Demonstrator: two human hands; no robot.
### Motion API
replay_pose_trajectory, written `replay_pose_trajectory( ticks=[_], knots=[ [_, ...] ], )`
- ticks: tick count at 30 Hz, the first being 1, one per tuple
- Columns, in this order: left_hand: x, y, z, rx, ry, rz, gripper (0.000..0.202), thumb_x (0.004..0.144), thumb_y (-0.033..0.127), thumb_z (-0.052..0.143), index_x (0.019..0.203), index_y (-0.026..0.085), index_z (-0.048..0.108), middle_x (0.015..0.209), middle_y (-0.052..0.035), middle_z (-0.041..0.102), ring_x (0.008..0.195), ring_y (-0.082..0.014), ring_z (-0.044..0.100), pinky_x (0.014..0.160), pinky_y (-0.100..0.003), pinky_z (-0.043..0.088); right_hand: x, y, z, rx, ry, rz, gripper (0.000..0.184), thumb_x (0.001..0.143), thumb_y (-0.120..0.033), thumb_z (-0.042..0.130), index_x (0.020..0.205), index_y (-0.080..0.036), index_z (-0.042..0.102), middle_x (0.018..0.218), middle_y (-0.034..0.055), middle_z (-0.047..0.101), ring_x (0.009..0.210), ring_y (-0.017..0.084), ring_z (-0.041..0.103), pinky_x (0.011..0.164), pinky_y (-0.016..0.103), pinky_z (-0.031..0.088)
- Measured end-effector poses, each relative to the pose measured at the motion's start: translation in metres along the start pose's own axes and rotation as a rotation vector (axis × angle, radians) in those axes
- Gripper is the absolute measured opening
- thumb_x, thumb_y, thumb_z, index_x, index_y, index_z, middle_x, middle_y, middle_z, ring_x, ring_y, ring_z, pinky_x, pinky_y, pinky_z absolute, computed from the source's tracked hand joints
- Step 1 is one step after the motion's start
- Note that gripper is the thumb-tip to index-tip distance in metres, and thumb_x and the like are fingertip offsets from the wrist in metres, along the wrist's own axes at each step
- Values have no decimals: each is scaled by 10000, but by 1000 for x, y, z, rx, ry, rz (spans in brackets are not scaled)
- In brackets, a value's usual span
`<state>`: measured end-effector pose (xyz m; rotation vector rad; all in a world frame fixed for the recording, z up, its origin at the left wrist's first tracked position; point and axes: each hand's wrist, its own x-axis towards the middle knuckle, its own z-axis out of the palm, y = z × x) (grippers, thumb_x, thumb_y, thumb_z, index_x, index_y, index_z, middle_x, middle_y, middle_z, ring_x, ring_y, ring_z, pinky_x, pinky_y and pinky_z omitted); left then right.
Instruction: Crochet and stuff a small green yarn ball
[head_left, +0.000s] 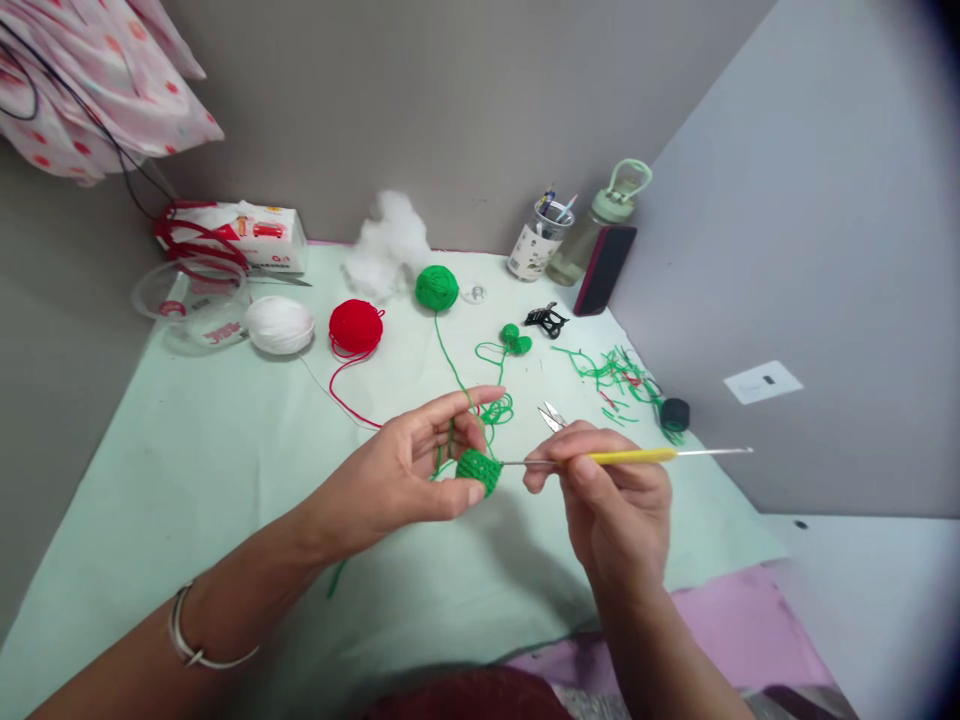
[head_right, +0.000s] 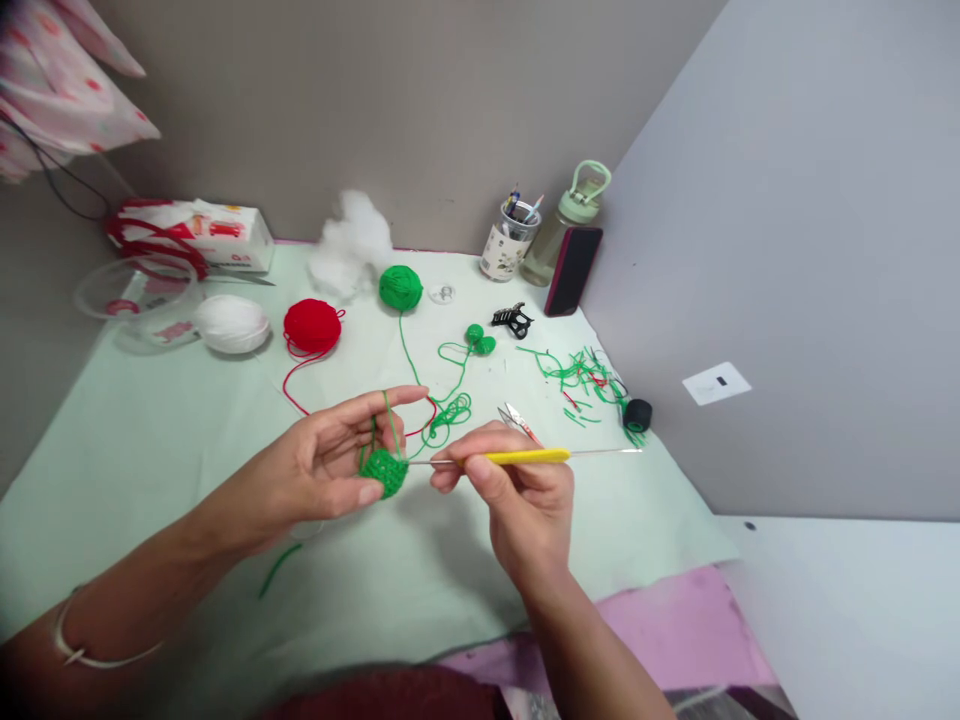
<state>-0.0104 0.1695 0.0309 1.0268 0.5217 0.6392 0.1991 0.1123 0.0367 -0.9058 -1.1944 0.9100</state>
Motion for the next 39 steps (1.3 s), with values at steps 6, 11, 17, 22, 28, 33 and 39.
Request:
replay_pose_trajectory(
  ticks=[6,11,17,22,28,33,39],
  knots=[
    [-3,8,0,185,10,16,707,831,152,754,1474,392,583,1018,10,537,1066,-163,557,1030,-316,451,-1,-4,-4,-79,-43,-8,120,957,-243,715,990,-253,830,817,31,787,674,163,728,646,319,629],
    [-7,19,-3,428,-53,-4,692,804,82,677,1425,383,634,1023,-10,555,1045,-197,574,907,-319,493,2,-7,-12,-128,-99,-22,119,959,-228,706,984,-219,822,741,37,773,642,170,706,605,323,596],
    [-5,14,-7,180,-83,-49,635,887,223,707,1496,342,572,1253,-57,607,1221,-246,579,1001,-358,486,10,-6,-12,21,-154,37,100,943,-253,726,956,-197,808,774,55,771,609,161,708,531,287,593],
    [-1,3,-5,22,-110,-73,627,950,310,673,1552,348,506,1288,-56,636,1264,-258,573,1126,-425,399,10,0,-4,127,-125,60,82,941,-234,726,955,-208,803,764,21,738,633,136,714,588,264,610],
    [-1,0,-5,-106,-190,-73,518,955,300,646,1471,267,602,1124,-64,667,995,-205,631,978,-378,451,12,-1,-10,50,-126,12,96,951,-241,712,938,-194,795,742,33,727,630,148,703,579,278,599],
    [0,1,-6,-48,-235,-51,469,944,306,665,1413,298,656,1123,-49,639,960,-187,607,940,-354,475,12,-4,-14,87,-176,31,121,954,-279,710,915,-199,791,675,19,690,561,139,663,513,259,556],
    [-1,-2,-1,9,-111,-21,586,859,241,789,1419,338,646,1214,-51,626,1175,-235,587,989,-354,496,-1,3,1,-118,-226,-134,157,981,-258,682,1064,-274,815,943,60,785,855,194,733,722,345,629]
  ],
)
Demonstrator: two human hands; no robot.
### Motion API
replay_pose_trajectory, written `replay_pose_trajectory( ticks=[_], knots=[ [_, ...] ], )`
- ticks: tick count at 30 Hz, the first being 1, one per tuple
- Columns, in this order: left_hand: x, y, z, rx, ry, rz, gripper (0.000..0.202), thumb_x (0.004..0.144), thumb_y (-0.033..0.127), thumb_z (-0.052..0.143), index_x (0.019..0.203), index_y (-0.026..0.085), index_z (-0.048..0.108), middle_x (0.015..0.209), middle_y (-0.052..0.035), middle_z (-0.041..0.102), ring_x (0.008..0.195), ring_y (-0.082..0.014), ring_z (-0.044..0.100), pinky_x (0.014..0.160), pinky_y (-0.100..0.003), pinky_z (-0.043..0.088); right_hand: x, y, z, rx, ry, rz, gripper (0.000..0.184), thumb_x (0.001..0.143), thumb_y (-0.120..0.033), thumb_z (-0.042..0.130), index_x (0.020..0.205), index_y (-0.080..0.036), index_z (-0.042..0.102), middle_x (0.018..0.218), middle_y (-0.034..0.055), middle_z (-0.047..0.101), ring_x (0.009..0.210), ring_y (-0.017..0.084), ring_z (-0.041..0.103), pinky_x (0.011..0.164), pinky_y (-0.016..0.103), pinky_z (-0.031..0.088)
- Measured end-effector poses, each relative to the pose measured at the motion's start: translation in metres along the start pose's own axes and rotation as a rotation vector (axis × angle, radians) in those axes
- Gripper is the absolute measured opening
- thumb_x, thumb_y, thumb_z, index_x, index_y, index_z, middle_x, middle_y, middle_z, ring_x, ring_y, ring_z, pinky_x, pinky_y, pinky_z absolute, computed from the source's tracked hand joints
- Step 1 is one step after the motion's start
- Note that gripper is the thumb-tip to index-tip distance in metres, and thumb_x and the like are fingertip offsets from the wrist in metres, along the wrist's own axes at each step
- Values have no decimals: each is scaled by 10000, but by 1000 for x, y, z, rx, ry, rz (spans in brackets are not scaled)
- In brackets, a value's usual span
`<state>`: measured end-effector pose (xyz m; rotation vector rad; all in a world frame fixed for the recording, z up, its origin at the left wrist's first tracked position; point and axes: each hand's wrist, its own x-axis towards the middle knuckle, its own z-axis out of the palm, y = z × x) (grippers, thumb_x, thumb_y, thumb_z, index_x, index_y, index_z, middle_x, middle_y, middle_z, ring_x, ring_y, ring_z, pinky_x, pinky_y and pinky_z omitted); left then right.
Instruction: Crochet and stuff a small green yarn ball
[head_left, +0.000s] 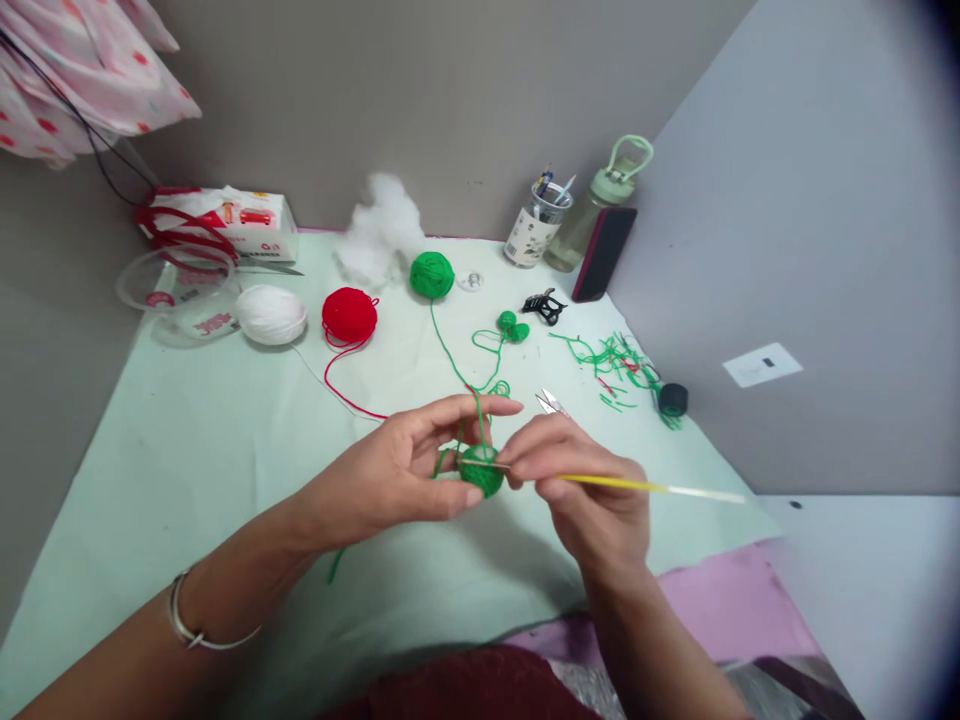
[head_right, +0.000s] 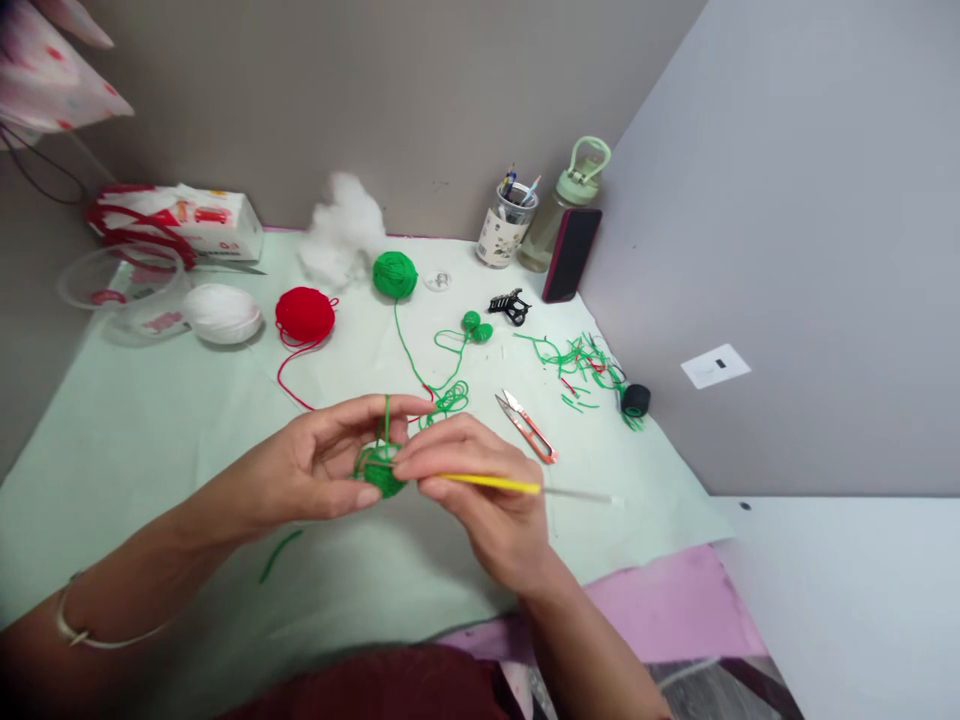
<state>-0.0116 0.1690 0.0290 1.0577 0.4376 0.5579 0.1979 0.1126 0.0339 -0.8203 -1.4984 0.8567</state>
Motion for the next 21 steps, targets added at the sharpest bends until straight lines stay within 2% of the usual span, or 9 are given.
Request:
replay_pose_trajectory(
  ticks=[2,5,8,12,15,21],
  knots=[
    [-1,0,3,11,37,15,611,853,220,804,1427,348,639,1284,-52,642,1231,-240,589,1049,-363,481,-1,1,6,-95,18,-47,197,982,-217,674,1108,-283,811,1054,67,793,970,206,732,809,366,632],
    [-2,4,8,46,82,19,615,847,225,822,1418,367,645,1339,-39,657,1268,-238,595,1089,-353,465,1,3,10,-94,44,-73,213,985,-196,667,1115,-289,808,1058,56,801,995,206,728,849,381,626],
    [-3,9,10,113,135,3,581,828,229,839,1374,352,683,1268,-27,675,1185,-219,634,1067,-341,472,2,7,12,-14,93,-46,172,988,-227,669,1069,-285,808,968,48,812,905,200,730,728,348,617],
    [-3,12,8,163,181,11,547,808,225,856,1322,349,718,1136,-11,655,1103,-204,650,1057,-353,470,4,11,14,89,177,22,141,1000,-322,654,983,-242,768,918,59,812,684,158,696,538,279,557],
    [-2,13,7,180,176,3,544,816,241,850,1331,347,710,1131,-17,648,1115,-217,641,1074,-384,459,6,10,14,107,172,36,158,1010,-335,636,948,-224,729,882,59,807,643,149,691,528,272,555],
    [-3,13,7,246,171,27,483,824,248,839,1287,336,733,1159,-27,626,1088,-212,613,1033,-372,466,6,5,7,64,80,11,153,1035,-312,594,984,-233,714,909,61,810,731,170,713,567,288,570]
  ],
)
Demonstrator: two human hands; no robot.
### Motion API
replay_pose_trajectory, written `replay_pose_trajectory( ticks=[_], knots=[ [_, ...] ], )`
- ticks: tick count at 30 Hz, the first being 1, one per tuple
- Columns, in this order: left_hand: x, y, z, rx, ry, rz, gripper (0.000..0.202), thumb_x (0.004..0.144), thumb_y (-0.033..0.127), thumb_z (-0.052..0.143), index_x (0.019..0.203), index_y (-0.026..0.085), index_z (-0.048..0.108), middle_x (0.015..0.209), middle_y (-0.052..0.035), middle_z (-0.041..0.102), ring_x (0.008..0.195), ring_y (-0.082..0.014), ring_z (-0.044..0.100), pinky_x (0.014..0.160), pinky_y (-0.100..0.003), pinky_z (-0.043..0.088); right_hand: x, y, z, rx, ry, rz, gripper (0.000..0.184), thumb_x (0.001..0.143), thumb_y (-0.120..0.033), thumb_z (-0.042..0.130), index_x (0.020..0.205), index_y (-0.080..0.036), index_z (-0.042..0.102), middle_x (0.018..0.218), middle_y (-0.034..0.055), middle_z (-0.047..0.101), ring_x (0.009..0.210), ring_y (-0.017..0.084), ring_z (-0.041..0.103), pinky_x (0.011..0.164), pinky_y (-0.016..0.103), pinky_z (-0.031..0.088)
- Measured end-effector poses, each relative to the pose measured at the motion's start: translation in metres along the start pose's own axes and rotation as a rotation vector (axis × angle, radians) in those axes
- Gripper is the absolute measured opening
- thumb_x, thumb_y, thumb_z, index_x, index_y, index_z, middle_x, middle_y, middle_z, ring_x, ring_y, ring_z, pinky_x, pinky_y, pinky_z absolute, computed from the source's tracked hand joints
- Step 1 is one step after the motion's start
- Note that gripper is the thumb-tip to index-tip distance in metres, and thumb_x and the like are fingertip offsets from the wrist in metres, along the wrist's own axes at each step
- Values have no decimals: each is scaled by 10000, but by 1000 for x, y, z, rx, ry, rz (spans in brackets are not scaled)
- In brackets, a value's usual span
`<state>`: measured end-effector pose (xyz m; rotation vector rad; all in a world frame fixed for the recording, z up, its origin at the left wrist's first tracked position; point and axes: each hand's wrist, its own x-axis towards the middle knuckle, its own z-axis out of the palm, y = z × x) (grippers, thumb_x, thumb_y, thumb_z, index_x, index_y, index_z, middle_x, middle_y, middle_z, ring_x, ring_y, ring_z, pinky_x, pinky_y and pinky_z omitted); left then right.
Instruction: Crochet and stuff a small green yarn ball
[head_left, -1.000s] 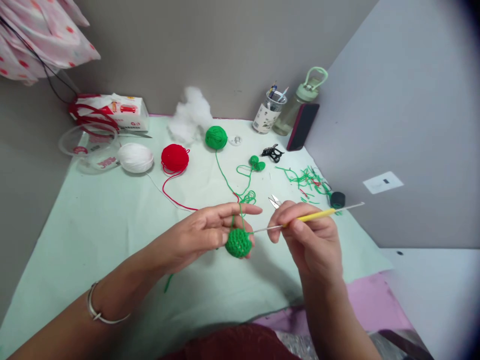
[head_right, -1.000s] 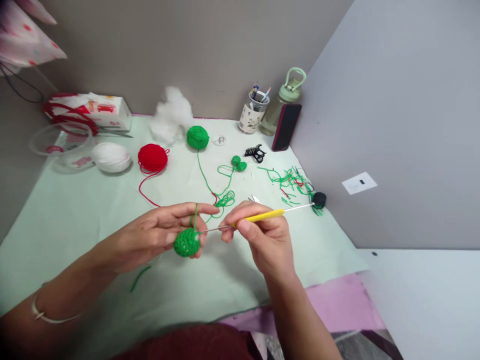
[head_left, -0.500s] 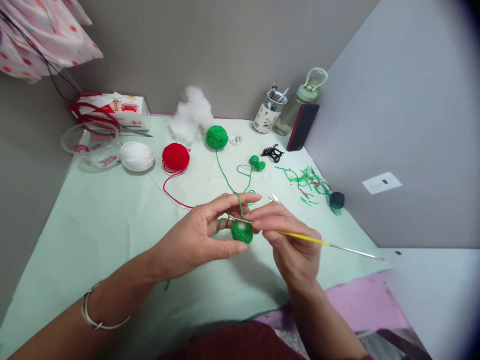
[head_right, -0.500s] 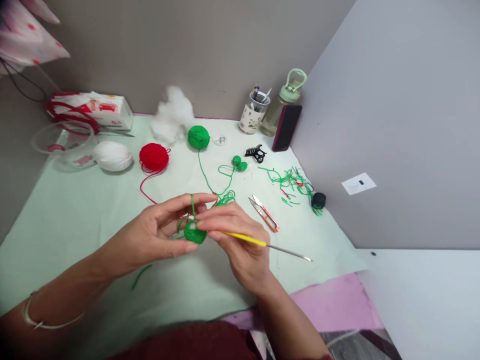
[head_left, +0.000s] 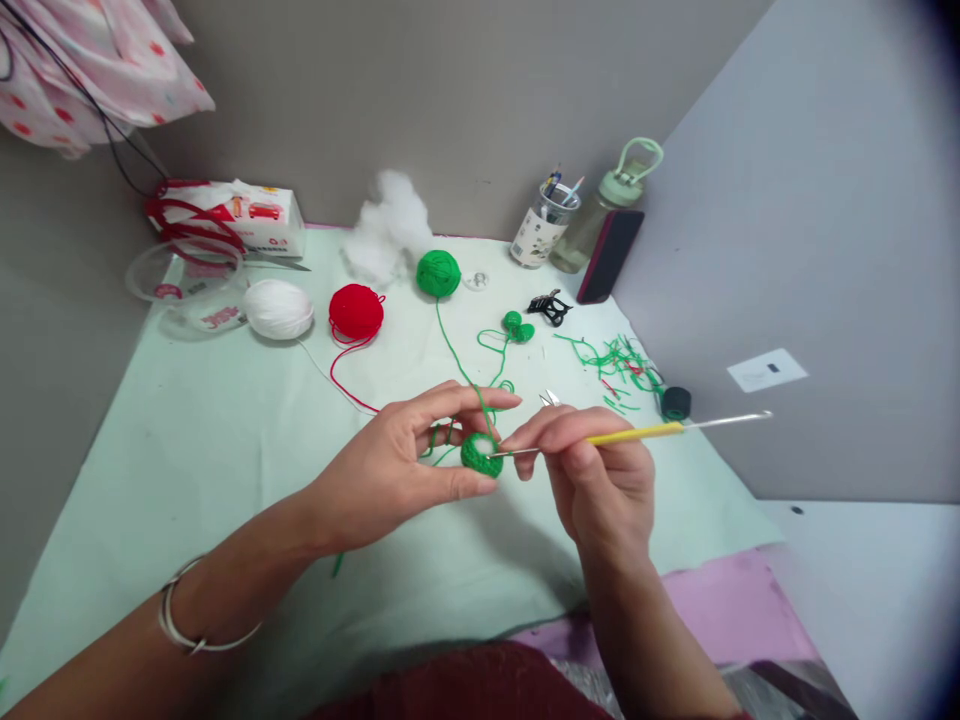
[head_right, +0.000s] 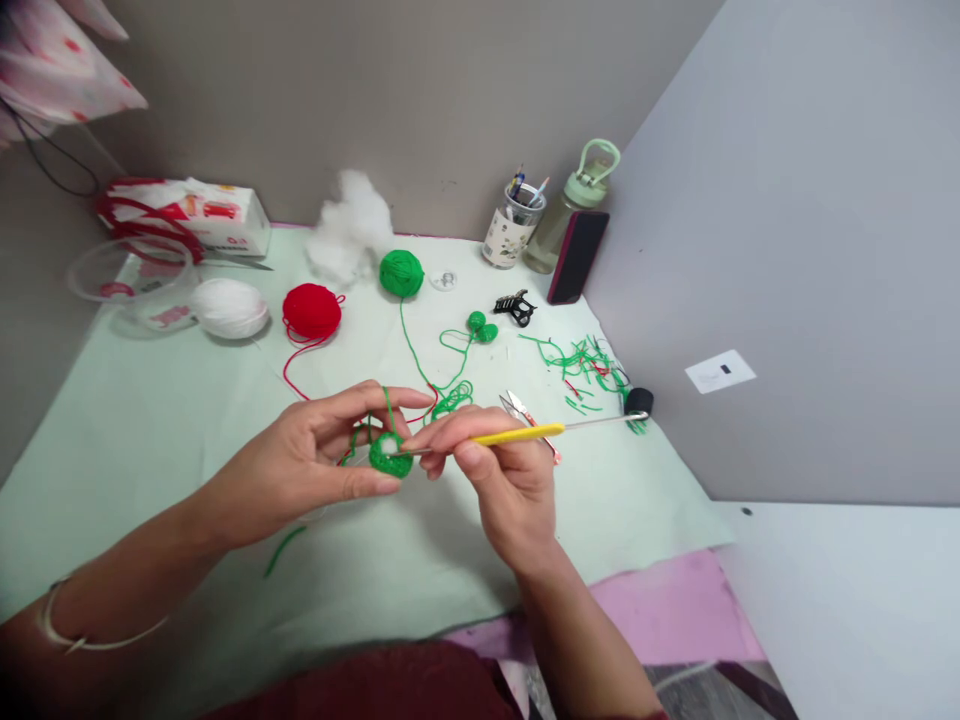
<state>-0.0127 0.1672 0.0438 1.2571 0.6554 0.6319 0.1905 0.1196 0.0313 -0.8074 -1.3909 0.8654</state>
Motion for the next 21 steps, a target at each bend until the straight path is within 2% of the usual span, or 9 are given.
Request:
replay_pose_trajectory(
  ticks=[4,9,16,18,21],
  knots=[
    [0,-1,-1,49,6,9,469,834,244,826,1280,355,731,1129,-11,616,1058,-196,594,997,-355,461,0,-3,-5,-83,-69,-61,165,1038,-258,581,1014,-223,741,920,61,806,769,182,727,662,339,607],
    [0,2,0,143,69,11,536,818,212,811,1324,364,717,1036,-1,601,984,-186,567,951,-355,462,3,-11,-9,-234,-171,-126,170,1019,-180,591,1059,-206,754,969,70,809,868,204,756,789,382,615],
    [3,2,-2,235,57,7,537,795,159,779,1305,322,742,1021,-14,653,978,-195,580,921,-347,477,9,-19,-17,-418,-388,-196,197,1001,-111,576,1122,-196,707,966,62,802,891,192,755,797,349,608],
    [3,1,-1,221,67,-17,534,783,161,790,1293,314,745,1013,-7,653,965,-182,587,904,-333,485,7,-19,-14,-484,-383,-255,193,997,-96,568,1119,-185,689,947,67,795,886,193,754,790,345,611],
    [3,0,2,146,114,-66,533,779,229,828,1298,305,732,986,7,632,907,-156,599,886,-322,503,2,-17,-8,-659,-301,-422,164,993,-85,555,1072,-150,682,973,118,794,874,199,748,760,338,616]
  ],
)
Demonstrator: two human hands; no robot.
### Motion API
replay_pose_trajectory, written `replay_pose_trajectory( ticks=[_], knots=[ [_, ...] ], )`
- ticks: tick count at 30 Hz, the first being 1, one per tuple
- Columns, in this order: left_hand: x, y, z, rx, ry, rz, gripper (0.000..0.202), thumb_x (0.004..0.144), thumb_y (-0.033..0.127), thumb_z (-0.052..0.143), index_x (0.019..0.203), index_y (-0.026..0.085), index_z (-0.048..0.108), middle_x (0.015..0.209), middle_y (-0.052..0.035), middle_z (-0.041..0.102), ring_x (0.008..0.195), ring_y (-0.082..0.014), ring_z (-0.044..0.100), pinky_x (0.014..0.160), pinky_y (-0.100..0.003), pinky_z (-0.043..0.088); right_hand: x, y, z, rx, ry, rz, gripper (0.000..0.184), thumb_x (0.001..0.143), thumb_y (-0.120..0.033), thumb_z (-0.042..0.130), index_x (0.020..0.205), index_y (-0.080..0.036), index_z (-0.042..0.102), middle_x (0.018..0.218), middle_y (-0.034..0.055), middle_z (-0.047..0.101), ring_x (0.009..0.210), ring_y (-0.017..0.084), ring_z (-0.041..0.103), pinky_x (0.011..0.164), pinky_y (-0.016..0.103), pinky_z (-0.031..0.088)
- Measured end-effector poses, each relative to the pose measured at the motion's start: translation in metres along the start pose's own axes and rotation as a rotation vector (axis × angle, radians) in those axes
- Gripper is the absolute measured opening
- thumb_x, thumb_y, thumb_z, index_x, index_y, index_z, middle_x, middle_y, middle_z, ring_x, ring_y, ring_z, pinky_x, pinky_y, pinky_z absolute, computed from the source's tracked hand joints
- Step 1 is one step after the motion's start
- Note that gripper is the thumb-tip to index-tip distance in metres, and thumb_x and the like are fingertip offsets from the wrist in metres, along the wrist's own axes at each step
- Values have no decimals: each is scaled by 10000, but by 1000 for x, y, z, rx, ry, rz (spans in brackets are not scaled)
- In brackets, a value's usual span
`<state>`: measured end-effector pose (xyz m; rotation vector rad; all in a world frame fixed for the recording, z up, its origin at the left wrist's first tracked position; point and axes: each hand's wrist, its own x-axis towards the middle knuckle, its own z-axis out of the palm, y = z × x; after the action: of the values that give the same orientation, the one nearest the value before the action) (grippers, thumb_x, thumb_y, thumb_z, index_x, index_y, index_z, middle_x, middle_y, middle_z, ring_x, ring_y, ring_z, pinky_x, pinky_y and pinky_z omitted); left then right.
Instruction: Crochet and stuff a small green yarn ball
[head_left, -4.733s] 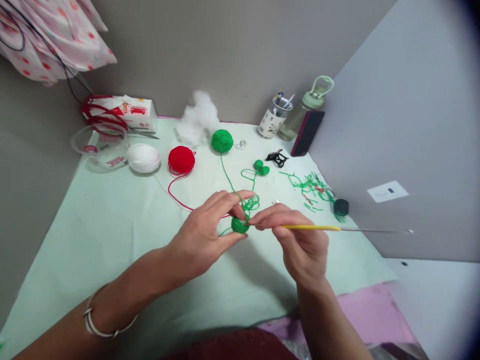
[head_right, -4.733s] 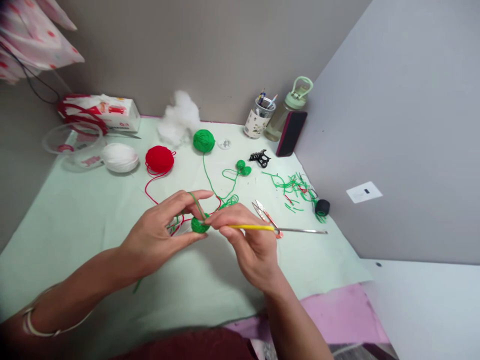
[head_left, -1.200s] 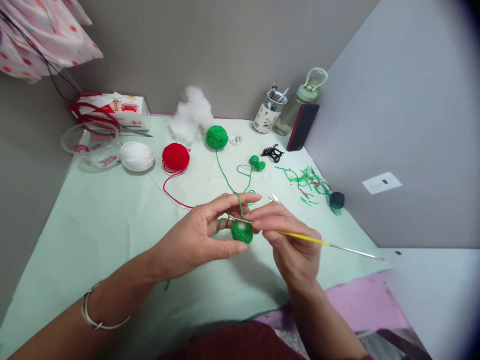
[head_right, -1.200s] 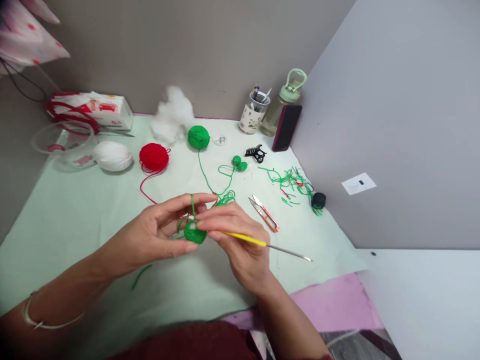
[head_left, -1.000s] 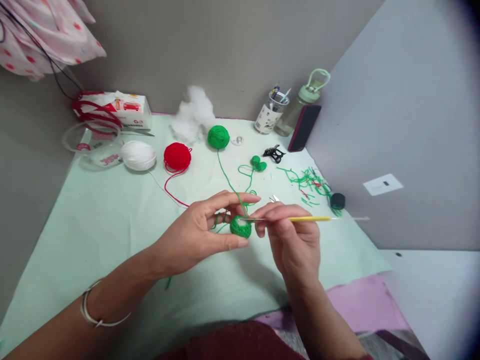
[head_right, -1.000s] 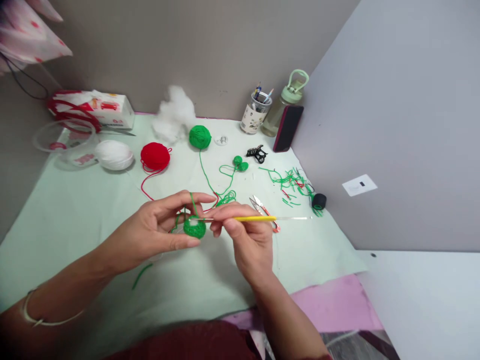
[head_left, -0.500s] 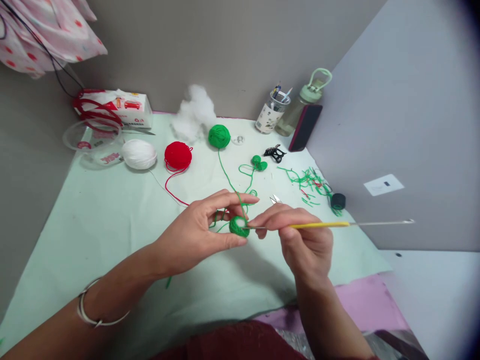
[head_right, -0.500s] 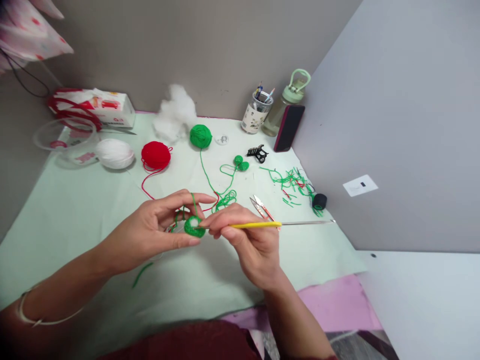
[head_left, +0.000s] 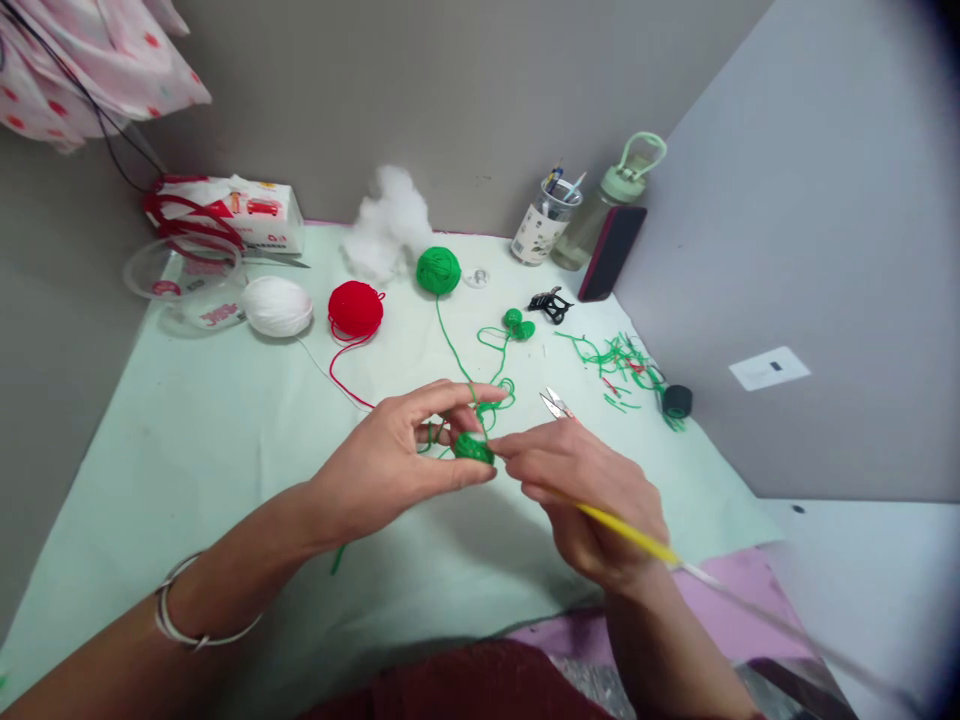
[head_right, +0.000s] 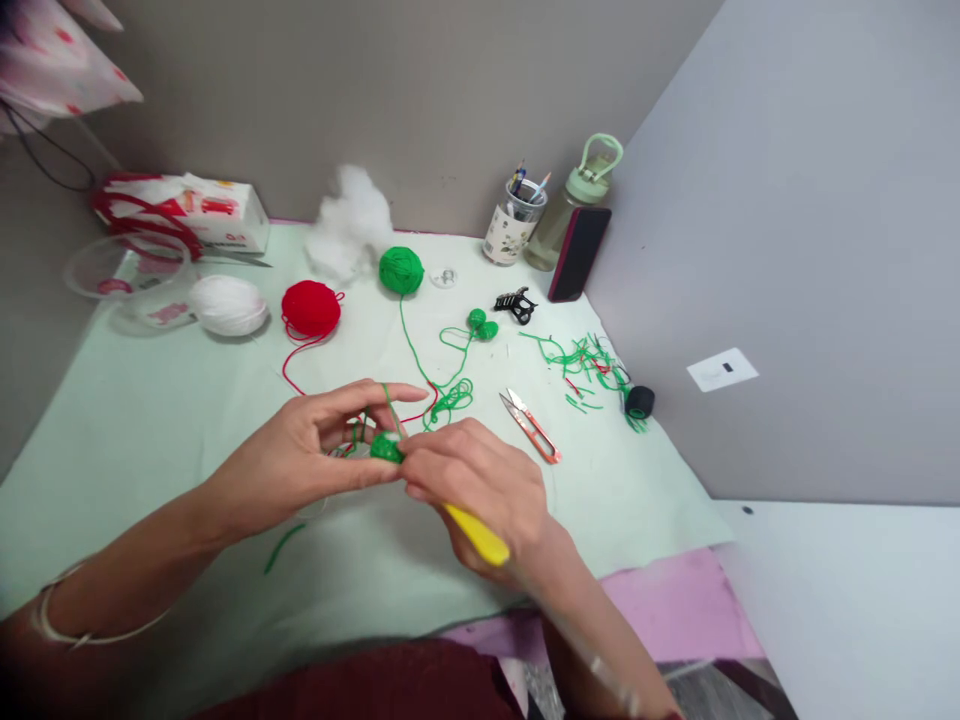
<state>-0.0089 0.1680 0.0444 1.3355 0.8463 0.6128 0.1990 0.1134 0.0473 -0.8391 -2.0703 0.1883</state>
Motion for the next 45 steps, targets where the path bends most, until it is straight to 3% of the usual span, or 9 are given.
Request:
replay_pose_trajectory(
  ticks=[9,14,17,20,24,31,36,41,45],
  knots=[
    [0,-11,19,-16,241,213,484,851,255,794,1325,251,695,1092,-35,666,960,-165,592,922,-319,508,-11,-4,20,-488,100,-139,158,948,-60,597,1047,-140,692,1077,182,791,970,239,739,771,354,650],
    [-9,-7,26,-172,180,181,400,960,359,708,1353,290,679,1119,-30,645,1017,-166,593,965,-312,484,-16,-6,19,-575,160,-159,256,881,-13,689,1085,-159,733,1036,118,751,930,211,718,785,327,664],
    [-7,-10,27,-482,66,1,491,905,394,781,1371,283,674,1099,-29,643,1063,-168,578,942,-285,470,-20,-1,16,-558,170,-243,322,821,21,749,1103,-135,752,1031,110,725,932,210,714,789,307,670],
    [-1,-16,24,-726,-78,-156,620,818,410,863,1380,228,671,1057,-41,666,992,-154,578,904,-275,453,-24,7,16,-402,167,-216,329,884,8,682,1178,-124,750,1101,126,751,1008,224,737,819,329,673],
    [6,-19,16,-755,-106,-159,712,745,341,921,1394,209,659,1058,-48,673,959,-155,586,943,-311,444,-23,14,20,-48,279,-27,398,975,-57,599,1310,-235,721,1111,96,798,941,215,770,751,362,662],
    [6,-13,4,-537,-41,-118,658,716,264,922,1336,257,705,978,-6,586,923,-150,559,877,-296,461,-18,8,9,233,269,188,272,962,-125,659,1154,-263,794,1023,77,828,875,229,786,729,380,647],
    [7,-14,-1,-399,-131,-56,610,751,257,894,1331,294,710,982,1,556,901,-133,533,806,-255,472,-20,7,2,475,316,417,198,972,-166,668,1056,-265,817,869,45,803,768,190,741,692,349,620],
    [7,-13,-4,-342,-178,-23,562,795,233,848,1335,275,699,1006,-5,596,945,-138,553,817,-249,482,-15,6,0,749,383,686,99,924,-291,754,901,-231,829,758,36,760,595,148,680,560,291,581],
    [7,-13,0,-394,-165,-60,593,822,252,823,1389,263,652,1097,-30,665,995,-167,603,852,-295,497,-11,4,7,848,374,757,110,916,-324,767,882,-233,819,751,22,751,574,121,658,562,263,580]
  ],
)
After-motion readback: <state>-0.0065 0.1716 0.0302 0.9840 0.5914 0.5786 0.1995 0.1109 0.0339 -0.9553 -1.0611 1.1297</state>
